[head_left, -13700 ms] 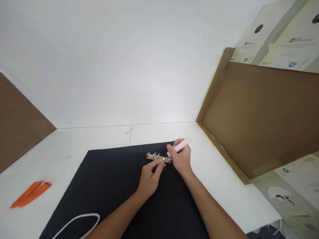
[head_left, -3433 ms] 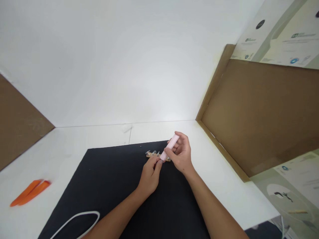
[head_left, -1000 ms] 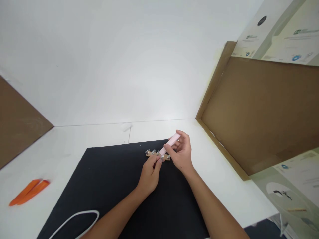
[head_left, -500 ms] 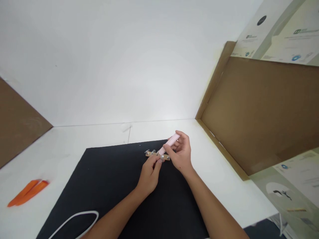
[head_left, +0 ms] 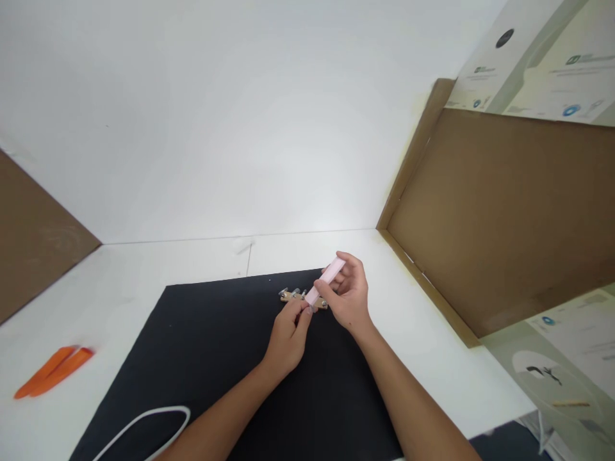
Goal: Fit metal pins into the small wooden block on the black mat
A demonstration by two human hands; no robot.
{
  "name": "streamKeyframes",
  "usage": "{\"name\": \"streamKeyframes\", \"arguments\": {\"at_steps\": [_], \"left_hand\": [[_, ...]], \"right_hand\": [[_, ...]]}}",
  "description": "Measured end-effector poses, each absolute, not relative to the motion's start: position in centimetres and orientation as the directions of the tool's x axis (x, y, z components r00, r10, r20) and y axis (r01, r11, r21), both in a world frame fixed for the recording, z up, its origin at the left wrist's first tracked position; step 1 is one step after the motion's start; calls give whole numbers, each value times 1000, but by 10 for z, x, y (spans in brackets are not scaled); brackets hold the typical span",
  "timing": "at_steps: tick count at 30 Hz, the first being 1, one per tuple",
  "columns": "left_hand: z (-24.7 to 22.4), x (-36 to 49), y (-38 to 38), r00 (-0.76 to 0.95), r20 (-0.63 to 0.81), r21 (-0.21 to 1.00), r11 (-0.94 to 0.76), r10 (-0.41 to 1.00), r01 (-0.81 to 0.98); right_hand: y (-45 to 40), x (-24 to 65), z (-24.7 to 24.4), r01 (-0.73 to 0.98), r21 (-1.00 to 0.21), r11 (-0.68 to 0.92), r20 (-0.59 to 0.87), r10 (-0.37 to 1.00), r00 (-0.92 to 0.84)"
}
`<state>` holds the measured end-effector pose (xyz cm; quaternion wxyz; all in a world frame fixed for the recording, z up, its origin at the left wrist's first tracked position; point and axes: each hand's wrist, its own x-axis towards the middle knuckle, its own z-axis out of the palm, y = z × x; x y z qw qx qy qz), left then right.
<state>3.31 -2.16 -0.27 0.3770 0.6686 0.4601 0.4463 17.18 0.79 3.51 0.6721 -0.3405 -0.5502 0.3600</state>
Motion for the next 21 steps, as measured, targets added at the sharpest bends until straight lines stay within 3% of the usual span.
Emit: {"name": "streamKeyframes", "arguments": {"at_steps": [21], "left_hand": [[0,35,-23,184,254,908,-300,949,294]], "right_hand": [[8,172,35,-52,-853,520,508,848,154]]}}
